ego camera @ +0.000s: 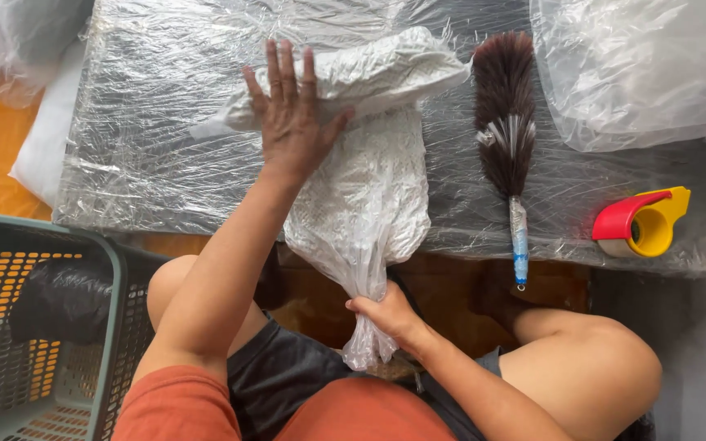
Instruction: The person sits on the floor and packs a white item into a clear plastic bag. They use a handheld vacuum to remove air from the bag, then tie the bag closed. Finally, they secure the tied end with a piece of clear tape.
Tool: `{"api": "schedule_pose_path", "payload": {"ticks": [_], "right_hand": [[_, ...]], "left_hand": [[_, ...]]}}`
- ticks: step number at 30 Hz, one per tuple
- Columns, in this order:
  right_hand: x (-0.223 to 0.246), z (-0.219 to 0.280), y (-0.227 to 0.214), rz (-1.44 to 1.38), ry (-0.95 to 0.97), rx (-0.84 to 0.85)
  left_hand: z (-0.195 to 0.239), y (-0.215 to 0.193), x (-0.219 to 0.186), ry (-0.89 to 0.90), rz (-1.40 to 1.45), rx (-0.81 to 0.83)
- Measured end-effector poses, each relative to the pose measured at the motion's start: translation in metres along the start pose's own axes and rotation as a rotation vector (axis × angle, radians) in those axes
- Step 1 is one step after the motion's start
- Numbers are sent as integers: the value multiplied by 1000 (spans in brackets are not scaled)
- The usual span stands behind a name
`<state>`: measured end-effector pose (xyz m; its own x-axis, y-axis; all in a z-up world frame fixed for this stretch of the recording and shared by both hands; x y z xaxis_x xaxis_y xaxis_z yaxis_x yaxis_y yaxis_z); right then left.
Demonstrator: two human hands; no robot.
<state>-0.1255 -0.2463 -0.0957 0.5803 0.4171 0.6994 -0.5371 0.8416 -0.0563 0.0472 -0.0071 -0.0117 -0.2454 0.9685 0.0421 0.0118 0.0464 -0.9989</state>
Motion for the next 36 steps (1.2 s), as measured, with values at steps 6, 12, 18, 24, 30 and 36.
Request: {"api": "schedule_pose_path", "payload": {"ticks": [6,12,18,24,30,36], "right_hand": [[4,4,0,15,8,1],[12,19,-5,-6,21,10],[0,19,-5,7,22,-36],[-7,10,-5,-33,26,-30],[-1,11,-5,-72,-16,-16],[-3,8,-7,-152,-103,-38]], "left_hand": [[33,-24,-28,110,82,101],[22,-11,-24,111,136,75],[18,-2,-21,109,151,58],[13,8,-4,181,87,-24],[88,35,27,-69,402,-512],[129,56,50,-516,809,324]]}}
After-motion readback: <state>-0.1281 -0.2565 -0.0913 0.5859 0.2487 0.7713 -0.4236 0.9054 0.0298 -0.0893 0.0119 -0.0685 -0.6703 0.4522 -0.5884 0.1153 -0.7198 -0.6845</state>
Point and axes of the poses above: each hand's wrist, its own z-axis away from the middle knuckle, its own y-axis out of the palm, x = y × z, the point moved 2 cm from there along -z, towards the middle knuckle, and after that the axes turned 3 degrees about z, right-handed, at the moved point
